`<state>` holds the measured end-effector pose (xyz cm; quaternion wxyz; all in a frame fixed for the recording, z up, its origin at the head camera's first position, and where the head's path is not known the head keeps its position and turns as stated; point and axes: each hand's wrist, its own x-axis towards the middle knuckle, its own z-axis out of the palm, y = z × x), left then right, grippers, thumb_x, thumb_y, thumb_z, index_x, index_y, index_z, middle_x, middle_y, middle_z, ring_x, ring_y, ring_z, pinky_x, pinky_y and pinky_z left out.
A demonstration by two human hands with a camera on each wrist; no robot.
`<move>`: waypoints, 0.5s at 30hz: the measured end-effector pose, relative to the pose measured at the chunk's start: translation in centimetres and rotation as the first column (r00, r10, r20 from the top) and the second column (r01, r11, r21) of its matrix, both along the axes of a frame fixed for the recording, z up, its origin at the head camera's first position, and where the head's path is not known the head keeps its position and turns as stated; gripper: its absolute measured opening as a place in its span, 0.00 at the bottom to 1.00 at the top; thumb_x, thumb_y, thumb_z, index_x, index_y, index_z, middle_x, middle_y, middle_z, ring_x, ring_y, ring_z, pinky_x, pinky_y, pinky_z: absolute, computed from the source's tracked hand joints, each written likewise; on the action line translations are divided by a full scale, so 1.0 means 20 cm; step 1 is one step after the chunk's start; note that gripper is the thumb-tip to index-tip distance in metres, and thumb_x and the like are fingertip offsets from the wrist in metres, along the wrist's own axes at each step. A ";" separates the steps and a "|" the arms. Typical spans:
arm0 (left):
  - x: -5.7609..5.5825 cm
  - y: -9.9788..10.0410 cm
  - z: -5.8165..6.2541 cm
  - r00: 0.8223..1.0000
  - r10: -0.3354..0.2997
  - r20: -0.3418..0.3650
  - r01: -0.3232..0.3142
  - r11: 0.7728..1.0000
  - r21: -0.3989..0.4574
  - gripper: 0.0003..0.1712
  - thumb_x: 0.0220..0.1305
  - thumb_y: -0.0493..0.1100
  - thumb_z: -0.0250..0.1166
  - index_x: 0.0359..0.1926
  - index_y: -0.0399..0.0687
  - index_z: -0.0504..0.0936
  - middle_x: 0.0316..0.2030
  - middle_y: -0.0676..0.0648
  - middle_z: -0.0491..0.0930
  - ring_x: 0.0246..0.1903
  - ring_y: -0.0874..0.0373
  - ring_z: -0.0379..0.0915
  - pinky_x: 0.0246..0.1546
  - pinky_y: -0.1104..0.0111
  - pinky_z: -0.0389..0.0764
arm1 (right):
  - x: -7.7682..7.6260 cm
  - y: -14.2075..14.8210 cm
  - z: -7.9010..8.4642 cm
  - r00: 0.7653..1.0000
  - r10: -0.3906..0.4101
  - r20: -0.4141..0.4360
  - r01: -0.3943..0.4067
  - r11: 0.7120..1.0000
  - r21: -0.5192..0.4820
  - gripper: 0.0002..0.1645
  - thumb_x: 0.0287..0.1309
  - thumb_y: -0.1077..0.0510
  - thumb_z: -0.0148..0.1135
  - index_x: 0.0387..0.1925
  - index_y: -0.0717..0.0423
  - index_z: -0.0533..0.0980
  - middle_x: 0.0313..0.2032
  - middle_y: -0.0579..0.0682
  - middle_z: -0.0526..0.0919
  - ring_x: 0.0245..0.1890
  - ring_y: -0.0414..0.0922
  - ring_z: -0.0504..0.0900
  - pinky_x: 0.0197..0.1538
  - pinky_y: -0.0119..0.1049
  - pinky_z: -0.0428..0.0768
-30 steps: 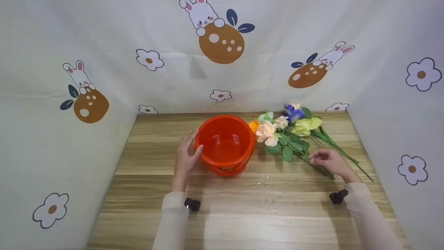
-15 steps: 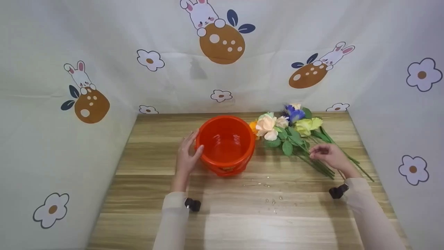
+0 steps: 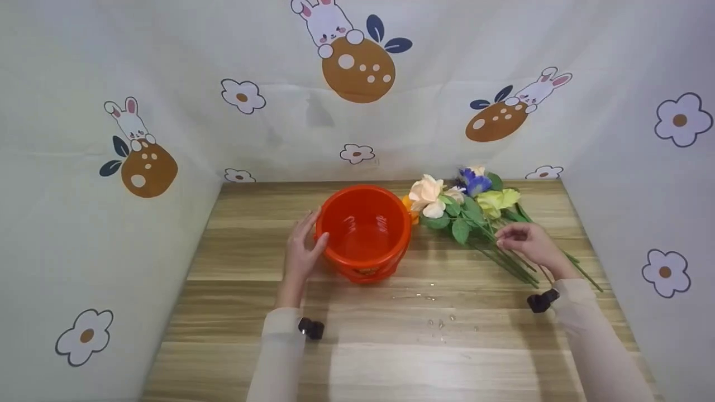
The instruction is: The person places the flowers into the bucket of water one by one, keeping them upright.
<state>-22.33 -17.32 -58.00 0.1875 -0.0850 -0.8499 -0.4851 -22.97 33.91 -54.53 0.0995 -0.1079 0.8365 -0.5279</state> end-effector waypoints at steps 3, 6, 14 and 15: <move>0.00 0.00 0.00 1.000 0.011 0.017 -0.011 1.000 0.001 0.31 0.64 0.45 0.67 0.68 0.52 0.74 0.68 0.42 0.73 0.72 0.45 0.62 0.76 0.45 0.54 | -0.01 -0.01 0.01 1.000 0.001 -0.002 -0.001 1.000 -0.023 0.16 0.60 0.69 0.65 0.45 0.80 0.76 0.31 0.39 0.87 0.31 0.33 0.85 0.36 0.25 0.83; 0.00 0.00 0.00 1.000 0.011 0.017 -0.011 1.000 0.002 0.31 0.64 0.45 0.67 0.68 0.51 0.74 0.68 0.41 0.73 0.72 0.43 0.62 0.76 0.46 0.54 | -0.02 -0.01 0.01 1.000 0.014 -0.003 -0.014 0.999 -0.049 0.16 0.60 0.70 0.63 0.46 0.82 0.75 0.32 0.40 0.87 0.30 0.31 0.84 0.36 0.25 0.84; 0.00 0.00 0.00 1.000 -0.004 0.017 0.004 1.000 0.009 0.32 0.64 0.45 0.66 0.69 0.50 0.73 0.68 0.41 0.72 0.72 0.45 0.62 0.77 0.48 0.53 | -0.05 -0.04 0.03 1.000 0.006 -0.011 -0.007 0.999 -0.034 0.15 0.59 0.71 0.62 0.46 0.80 0.77 0.32 0.37 0.86 0.32 0.30 0.84 0.38 0.24 0.84; 0.00 0.00 0.00 1.000 -0.004 0.021 0.004 1.000 0.011 0.32 0.64 0.45 0.66 0.69 0.51 0.73 0.68 0.41 0.72 0.72 0.45 0.62 0.77 0.48 0.53 | -0.05 -0.05 0.03 1.000 0.006 -0.012 -0.006 1.000 -0.031 0.15 0.59 0.71 0.62 0.46 0.79 0.77 0.32 0.37 0.85 0.32 0.30 0.84 0.38 0.24 0.84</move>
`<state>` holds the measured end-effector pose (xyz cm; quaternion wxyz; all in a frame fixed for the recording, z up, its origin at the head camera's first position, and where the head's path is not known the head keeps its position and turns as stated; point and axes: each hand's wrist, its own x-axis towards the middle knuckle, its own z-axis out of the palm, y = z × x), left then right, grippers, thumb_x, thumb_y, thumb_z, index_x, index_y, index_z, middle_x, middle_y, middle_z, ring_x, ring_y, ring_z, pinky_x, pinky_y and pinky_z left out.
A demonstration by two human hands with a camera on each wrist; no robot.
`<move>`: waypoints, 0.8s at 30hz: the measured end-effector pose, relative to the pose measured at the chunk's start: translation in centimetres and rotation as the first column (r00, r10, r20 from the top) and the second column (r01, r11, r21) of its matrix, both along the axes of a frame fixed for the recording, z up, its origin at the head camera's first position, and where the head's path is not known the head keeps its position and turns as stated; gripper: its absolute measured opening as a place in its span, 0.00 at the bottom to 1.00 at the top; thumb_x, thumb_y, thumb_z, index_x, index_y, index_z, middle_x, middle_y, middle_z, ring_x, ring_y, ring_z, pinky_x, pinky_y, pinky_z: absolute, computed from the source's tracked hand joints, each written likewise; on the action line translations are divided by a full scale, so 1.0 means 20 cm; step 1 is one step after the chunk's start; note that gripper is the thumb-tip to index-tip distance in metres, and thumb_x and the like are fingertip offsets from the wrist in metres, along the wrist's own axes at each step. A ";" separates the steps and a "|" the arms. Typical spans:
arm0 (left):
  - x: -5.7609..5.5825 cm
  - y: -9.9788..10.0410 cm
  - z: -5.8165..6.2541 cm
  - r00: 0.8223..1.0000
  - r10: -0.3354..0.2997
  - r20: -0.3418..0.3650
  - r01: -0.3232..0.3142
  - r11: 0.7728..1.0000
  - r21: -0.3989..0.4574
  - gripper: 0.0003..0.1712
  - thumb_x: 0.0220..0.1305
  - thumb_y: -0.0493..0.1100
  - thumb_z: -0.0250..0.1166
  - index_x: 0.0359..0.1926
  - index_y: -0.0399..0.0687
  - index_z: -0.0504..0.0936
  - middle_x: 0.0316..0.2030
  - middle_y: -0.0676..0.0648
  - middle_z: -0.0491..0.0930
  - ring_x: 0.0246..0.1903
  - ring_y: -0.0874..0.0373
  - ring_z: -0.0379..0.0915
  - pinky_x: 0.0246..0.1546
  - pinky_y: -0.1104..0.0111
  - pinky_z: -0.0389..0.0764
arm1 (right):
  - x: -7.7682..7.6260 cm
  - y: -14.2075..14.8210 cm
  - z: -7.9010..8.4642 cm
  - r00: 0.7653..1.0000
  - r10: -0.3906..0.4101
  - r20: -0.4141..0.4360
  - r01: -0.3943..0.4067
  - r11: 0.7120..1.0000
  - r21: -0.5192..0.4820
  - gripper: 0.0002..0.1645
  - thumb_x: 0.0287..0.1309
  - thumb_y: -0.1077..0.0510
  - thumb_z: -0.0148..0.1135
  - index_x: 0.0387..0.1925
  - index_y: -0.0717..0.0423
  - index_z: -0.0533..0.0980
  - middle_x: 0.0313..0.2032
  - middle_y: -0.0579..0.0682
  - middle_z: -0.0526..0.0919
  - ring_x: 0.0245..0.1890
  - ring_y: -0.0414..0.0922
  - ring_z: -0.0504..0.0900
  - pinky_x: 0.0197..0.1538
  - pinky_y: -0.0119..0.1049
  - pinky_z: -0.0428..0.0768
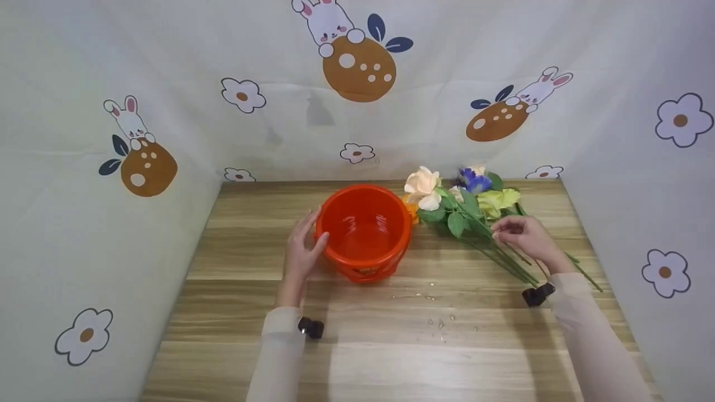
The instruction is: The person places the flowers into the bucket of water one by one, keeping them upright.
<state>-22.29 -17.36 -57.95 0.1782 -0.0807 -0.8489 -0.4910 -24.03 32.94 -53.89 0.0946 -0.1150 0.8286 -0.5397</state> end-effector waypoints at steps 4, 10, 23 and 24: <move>0.00 0.01 0.00 1.000 0.002 0.010 -0.002 1.000 0.008 0.32 0.65 0.46 0.66 0.69 0.53 0.73 0.69 0.42 0.72 0.72 0.45 0.61 0.78 0.49 0.52 | 0.00 -0.01 0.02 1.000 -0.011 0.002 0.011 1.000 -0.005 0.15 0.59 0.71 0.63 0.46 0.79 0.77 0.32 0.39 0.86 0.32 0.30 0.84 0.38 0.26 0.84; 0.00 0.01 0.01 1.000 0.011 0.002 -0.011 1.000 0.012 0.31 0.64 0.45 0.66 0.69 0.51 0.73 0.68 0.41 0.73 0.72 0.42 0.62 0.75 0.44 0.56 | -0.01 -0.04 0.04 1.000 -0.026 -0.003 0.026 1.000 0.011 0.16 0.59 0.68 0.65 0.46 0.78 0.78 0.33 0.39 0.87 0.31 0.29 0.83 0.38 0.26 0.84; 0.10 0.08 0.05 0.987 0.159 -0.006 -0.159 0.983 -0.089 0.31 0.67 0.50 0.65 0.68 0.46 0.74 0.68 0.45 0.73 0.72 0.47 0.63 0.76 0.49 0.57 | -0.05 -0.11 0.10 1.000 -0.030 0.000 0.030 0.999 0.026 0.17 0.61 0.66 0.65 0.47 0.77 0.78 0.34 0.38 0.86 0.33 0.31 0.83 0.40 0.23 0.82; 0.11 0.10 0.06 0.985 0.172 -0.003 -0.172 0.981 -0.086 0.31 0.66 0.49 0.66 0.68 0.46 0.73 0.68 0.45 0.73 0.72 0.47 0.63 0.77 0.50 0.56 | -0.05 -0.11 0.10 1.000 -0.031 0.002 0.031 0.999 0.018 0.17 0.61 0.66 0.65 0.47 0.77 0.78 0.34 0.38 0.86 0.33 0.31 0.83 0.40 0.23 0.82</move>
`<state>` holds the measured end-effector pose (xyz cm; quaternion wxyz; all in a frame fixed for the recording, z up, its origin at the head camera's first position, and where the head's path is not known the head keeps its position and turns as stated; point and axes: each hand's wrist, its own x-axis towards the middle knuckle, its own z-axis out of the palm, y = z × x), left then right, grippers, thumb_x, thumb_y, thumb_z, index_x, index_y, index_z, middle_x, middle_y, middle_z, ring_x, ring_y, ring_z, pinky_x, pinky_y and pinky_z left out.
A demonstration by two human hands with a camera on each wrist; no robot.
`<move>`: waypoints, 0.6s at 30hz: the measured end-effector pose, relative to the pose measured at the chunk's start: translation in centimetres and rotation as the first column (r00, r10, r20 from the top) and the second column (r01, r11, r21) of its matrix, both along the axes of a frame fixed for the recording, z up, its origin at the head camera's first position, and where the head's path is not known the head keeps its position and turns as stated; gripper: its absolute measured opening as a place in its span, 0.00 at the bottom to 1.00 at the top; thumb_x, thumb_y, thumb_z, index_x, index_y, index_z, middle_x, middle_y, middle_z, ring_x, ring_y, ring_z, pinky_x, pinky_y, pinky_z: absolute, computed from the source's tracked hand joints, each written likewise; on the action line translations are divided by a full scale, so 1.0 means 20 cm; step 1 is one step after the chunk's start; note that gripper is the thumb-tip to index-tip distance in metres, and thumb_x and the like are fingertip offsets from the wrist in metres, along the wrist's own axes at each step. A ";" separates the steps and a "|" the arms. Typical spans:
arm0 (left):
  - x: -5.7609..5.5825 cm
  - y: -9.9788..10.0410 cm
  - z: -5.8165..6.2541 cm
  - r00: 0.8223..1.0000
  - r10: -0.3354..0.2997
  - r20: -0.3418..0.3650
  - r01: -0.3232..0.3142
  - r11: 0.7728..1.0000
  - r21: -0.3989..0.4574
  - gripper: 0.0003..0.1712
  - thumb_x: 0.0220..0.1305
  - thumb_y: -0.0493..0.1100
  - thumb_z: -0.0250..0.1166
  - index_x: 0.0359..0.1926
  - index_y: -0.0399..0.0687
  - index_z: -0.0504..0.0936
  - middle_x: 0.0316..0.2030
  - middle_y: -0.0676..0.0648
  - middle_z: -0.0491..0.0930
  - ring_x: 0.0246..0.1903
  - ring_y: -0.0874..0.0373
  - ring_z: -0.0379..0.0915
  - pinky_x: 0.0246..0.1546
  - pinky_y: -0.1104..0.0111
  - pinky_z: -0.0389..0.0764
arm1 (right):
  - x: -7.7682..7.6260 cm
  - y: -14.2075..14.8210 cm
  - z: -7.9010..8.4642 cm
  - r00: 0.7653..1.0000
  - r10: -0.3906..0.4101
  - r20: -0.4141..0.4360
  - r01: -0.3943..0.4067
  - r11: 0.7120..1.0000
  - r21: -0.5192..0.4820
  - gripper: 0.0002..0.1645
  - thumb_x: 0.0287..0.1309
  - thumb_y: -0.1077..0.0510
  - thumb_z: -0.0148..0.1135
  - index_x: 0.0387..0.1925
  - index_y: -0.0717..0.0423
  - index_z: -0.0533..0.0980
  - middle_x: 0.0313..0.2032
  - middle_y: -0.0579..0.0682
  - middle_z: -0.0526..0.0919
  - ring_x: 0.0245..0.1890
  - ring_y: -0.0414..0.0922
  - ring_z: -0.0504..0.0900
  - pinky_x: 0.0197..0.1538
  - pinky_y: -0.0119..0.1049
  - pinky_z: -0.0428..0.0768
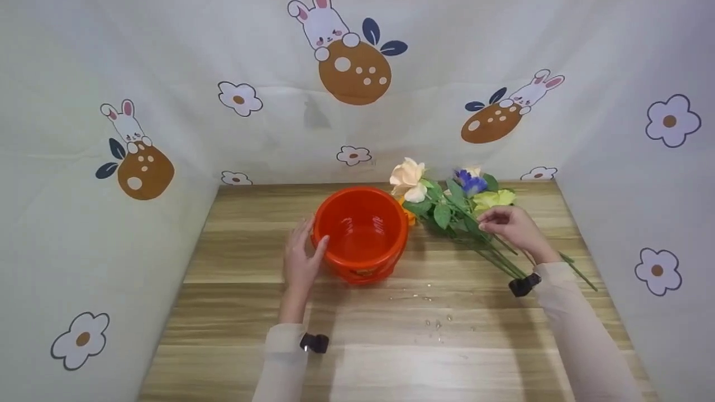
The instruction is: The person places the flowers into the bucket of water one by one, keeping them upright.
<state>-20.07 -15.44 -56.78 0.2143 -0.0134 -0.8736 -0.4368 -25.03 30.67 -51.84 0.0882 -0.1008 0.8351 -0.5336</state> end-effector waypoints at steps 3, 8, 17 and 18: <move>0.04 0.04 0.01 0.999 0.035 0.032 -0.036 0.999 0.016 0.34 0.65 0.50 0.67 0.70 0.46 0.71 0.69 0.44 0.71 0.72 0.45 0.62 0.77 0.50 0.56 | -0.01 -0.02 0.01 1.000 -0.001 0.014 0.001 1.000 -0.017 0.18 0.61 0.66 0.66 0.48 0.77 0.77 0.34 0.39 0.86 0.34 0.31 0.83 0.41 0.23 0.82; 0.11 0.10 0.02 0.994 0.055 0.096 -0.061 0.996 0.058 0.40 0.64 0.52 0.69 0.73 0.48 0.66 0.73 0.44 0.65 0.74 0.46 0.58 0.75 0.50 0.59 | -0.03 -0.06 0.03 0.999 -0.007 0.034 0.010 0.997 -0.073 0.19 0.60 0.67 0.66 0.48 0.79 0.76 0.32 0.37 0.85 0.33 0.31 0.83 0.41 0.24 0.83; 0.21 0.19 0.03 0.988 0.064 0.143 -0.075 0.994 0.074 0.52 0.58 0.58 0.71 0.77 0.50 0.57 0.78 0.49 0.55 0.77 0.49 0.50 0.75 0.48 0.60 | -0.07 -0.13 0.07 1.000 0.013 -0.009 -0.014 0.998 -0.067 0.18 0.59 0.68 0.66 0.46 0.79 0.77 0.32 0.37 0.85 0.32 0.31 0.83 0.39 0.24 0.83; 0.22 0.21 0.03 0.987 0.066 0.148 -0.078 0.994 0.078 0.53 0.58 0.58 0.72 0.77 0.51 0.56 0.78 0.50 0.54 0.77 0.49 0.49 0.75 0.47 0.60 | -0.08 -0.14 0.07 1.000 0.017 -0.014 -0.017 0.999 -0.047 0.17 0.59 0.68 0.66 0.46 0.78 0.77 0.32 0.37 0.85 0.32 0.30 0.83 0.39 0.24 0.82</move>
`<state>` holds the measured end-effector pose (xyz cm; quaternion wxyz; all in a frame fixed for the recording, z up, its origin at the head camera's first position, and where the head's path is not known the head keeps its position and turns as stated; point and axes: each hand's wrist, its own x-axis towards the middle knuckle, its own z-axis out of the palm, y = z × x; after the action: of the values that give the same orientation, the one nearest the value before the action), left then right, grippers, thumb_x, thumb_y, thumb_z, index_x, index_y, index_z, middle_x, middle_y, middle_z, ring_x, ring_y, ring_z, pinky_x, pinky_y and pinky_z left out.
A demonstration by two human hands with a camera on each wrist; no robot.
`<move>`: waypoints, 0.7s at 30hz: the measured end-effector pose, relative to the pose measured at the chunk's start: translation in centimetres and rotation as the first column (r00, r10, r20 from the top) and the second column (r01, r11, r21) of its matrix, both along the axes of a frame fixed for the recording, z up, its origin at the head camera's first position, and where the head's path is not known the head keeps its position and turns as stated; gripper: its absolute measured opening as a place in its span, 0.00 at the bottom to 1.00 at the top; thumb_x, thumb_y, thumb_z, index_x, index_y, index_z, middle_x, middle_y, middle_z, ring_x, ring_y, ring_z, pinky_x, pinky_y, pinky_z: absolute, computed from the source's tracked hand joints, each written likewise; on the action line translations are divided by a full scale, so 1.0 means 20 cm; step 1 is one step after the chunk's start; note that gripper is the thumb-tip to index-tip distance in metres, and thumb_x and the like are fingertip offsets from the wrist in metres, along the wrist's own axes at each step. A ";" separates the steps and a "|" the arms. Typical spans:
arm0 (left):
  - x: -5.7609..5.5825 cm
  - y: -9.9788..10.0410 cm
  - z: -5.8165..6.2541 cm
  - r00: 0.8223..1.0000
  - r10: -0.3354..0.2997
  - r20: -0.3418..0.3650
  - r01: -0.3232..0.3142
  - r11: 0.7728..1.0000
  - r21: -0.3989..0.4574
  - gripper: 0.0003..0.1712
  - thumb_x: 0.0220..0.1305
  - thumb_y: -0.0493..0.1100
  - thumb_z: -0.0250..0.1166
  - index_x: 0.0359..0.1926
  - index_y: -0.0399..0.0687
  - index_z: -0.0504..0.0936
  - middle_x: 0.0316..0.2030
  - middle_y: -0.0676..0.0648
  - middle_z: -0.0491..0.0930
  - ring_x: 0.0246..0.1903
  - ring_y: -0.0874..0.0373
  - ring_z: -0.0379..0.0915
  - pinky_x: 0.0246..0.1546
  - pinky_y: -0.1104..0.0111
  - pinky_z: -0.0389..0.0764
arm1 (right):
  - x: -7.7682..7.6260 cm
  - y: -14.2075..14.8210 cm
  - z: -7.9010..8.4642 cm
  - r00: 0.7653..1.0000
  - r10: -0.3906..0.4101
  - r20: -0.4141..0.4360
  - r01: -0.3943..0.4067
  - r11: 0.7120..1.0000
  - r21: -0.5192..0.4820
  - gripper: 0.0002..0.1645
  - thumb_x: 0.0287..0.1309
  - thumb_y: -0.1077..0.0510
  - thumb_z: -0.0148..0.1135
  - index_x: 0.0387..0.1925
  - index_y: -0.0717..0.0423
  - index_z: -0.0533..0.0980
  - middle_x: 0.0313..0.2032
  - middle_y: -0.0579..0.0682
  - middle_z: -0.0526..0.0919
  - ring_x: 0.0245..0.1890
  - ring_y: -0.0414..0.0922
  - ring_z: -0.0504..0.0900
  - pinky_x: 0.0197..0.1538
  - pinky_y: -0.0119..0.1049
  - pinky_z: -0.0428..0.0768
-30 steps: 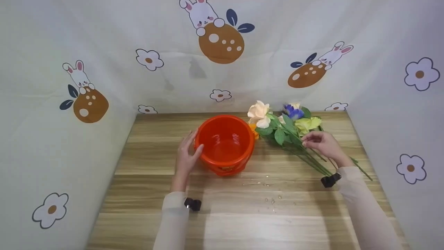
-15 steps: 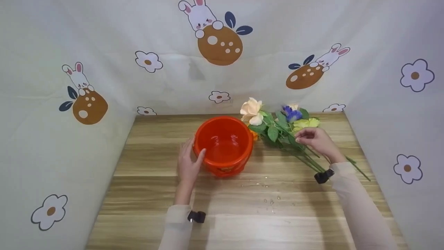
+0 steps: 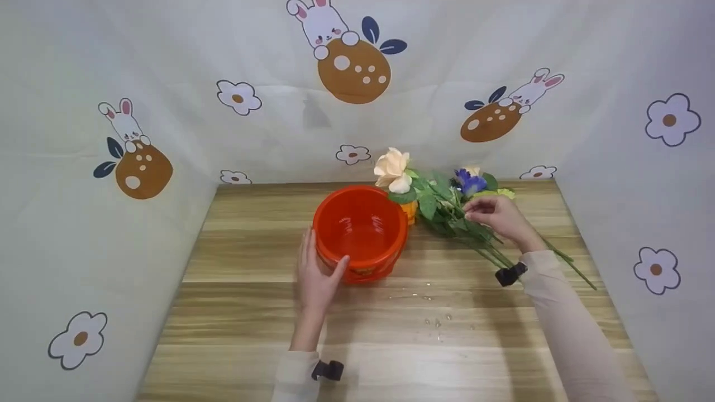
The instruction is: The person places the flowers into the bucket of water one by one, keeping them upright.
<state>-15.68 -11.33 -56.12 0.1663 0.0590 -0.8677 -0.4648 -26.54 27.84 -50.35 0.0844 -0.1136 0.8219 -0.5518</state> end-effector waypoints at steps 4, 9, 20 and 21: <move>0.03 0.04 0.00 1.000 0.014 0.002 -0.014 1.000 -0.001 0.56 0.56 0.56 0.74 0.78 0.49 0.53 0.79 0.48 0.52 0.78 0.47 0.46 0.75 0.44 0.56 | -0.02 -0.03 0.02 1.000 0.014 0.000 -0.014 0.999 0.038 0.15 0.60 0.69 0.64 0.45 0.79 0.77 0.32 0.41 0.84 0.31 0.30 0.82 0.35 0.25 0.81; 0.04 0.08 -0.02 1.000 0.024 0.008 -0.024 1.000 0.019 0.58 0.58 0.56 0.73 0.79 0.50 0.48 0.79 0.48 0.49 0.78 0.47 0.44 0.76 0.44 0.54 | -0.04 -0.08 0.04 0.999 0.029 -0.021 -0.028 0.999 0.024 0.13 0.60 0.71 0.63 0.44 0.80 0.78 0.33 0.46 0.84 0.30 0.31 0.82 0.36 0.23 0.81; 0.05 0.08 -0.04 0.999 0.036 0.000 -0.036 0.999 0.039 0.58 0.58 0.61 0.71 0.80 0.55 0.48 0.79 0.50 0.50 0.78 0.49 0.46 0.76 0.45 0.56 | -0.06 -0.24 0.05 0.995 0.081 -0.058 -0.082 0.996 -0.031 0.12 0.59 0.69 0.65 0.42 0.77 0.80 0.32 0.45 0.84 0.31 0.34 0.83 0.39 0.23 0.83; 0.05 0.08 -0.04 0.999 0.036 0.001 -0.036 0.999 0.037 0.58 0.57 0.62 0.71 0.80 0.56 0.48 0.79 0.51 0.49 0.78 0.49 0.46 0.76 0.46 0.56 | -0.07 -0.26 0.06 0.995 0.084 -0.057 -0.086 0.996 -0.034 0.12 0.59 0.69 0.65 0.42 0.77 0.80 0.32 0.47 0.85 0.31 0.34 0.84 0.39 0.23 0.83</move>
<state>-14.70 -9.78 -56.89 0.1735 0.0777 -0.8578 -0.4776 -27.87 22.61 -49.22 0.0826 -0.1653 0.8081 -0.5593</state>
